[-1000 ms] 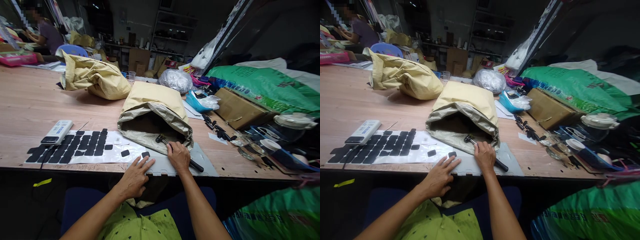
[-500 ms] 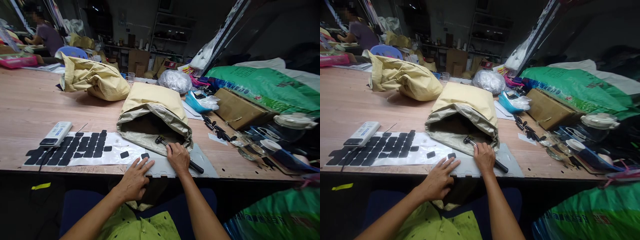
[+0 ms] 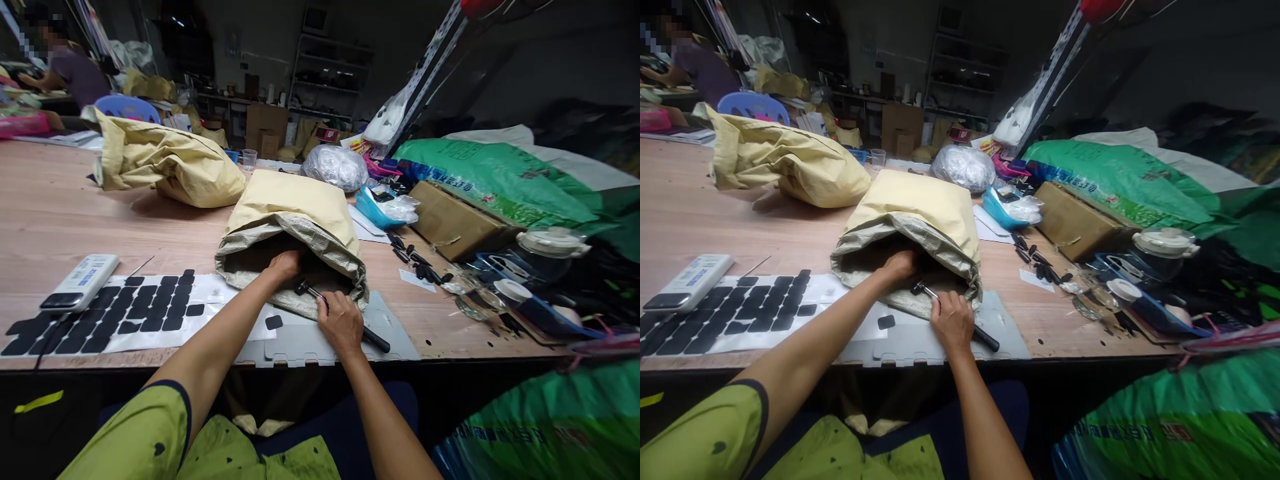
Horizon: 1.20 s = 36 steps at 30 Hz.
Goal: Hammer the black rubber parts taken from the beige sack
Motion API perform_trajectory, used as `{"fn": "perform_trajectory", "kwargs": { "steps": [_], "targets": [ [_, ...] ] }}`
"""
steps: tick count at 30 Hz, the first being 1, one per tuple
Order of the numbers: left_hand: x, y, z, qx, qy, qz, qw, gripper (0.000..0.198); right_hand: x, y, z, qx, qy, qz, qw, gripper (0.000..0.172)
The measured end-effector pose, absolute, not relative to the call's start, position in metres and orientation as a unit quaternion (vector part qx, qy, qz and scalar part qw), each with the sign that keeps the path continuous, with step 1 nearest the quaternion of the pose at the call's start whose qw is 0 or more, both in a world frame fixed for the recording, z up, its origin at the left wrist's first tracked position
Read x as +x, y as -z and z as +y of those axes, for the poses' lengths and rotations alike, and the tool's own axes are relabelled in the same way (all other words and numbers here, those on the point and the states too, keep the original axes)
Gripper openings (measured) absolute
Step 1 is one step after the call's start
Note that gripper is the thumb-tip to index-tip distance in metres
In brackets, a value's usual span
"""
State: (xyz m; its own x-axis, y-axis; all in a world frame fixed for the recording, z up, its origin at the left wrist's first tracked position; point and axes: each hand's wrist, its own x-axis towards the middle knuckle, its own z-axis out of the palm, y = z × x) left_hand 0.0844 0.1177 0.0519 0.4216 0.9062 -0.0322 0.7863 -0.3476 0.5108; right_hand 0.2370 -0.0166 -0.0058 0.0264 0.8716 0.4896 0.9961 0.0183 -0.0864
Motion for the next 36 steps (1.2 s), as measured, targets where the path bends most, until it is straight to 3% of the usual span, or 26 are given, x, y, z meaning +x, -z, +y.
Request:
{"fn": "perform_trajectory", "kwargs": {
  "steps": [9,15,20,29,36],
  "targets": [
    [0.076,-0.045,0.122,0.81,-0.135,0.528,0.217,0.03,0.236,0.004,-0.017,-0.687,0.139,-0.679,0.218,0.021],
    [0.042,-0.059,0.073,0.827,-0.205,0.504,0.139,0.025,0.235,0.004,-0.016,-0.691,0.142,-0.676,0.213,0.021],
    [0.024,-0.035,0.014,0.827,-0.231,0.462,0.222,0.027,0.236,0.005,-0.016,-0.692,0.142,-0.676,0.211,0.022],
    [0.028,-0.007,0.0,0.816,-0.293,0.441,0.232,0.016,0.239,0.007,-0.016,-0.68,0.138,-0.684,0.223,0.024],
    [0.027,-0.002,0.001,0.804,-0.32,0.435,0.249,0.012,0.235,-0.006,-0.036,-0.689,0.069,-0.637,0.339,0.033]
  ]
}}
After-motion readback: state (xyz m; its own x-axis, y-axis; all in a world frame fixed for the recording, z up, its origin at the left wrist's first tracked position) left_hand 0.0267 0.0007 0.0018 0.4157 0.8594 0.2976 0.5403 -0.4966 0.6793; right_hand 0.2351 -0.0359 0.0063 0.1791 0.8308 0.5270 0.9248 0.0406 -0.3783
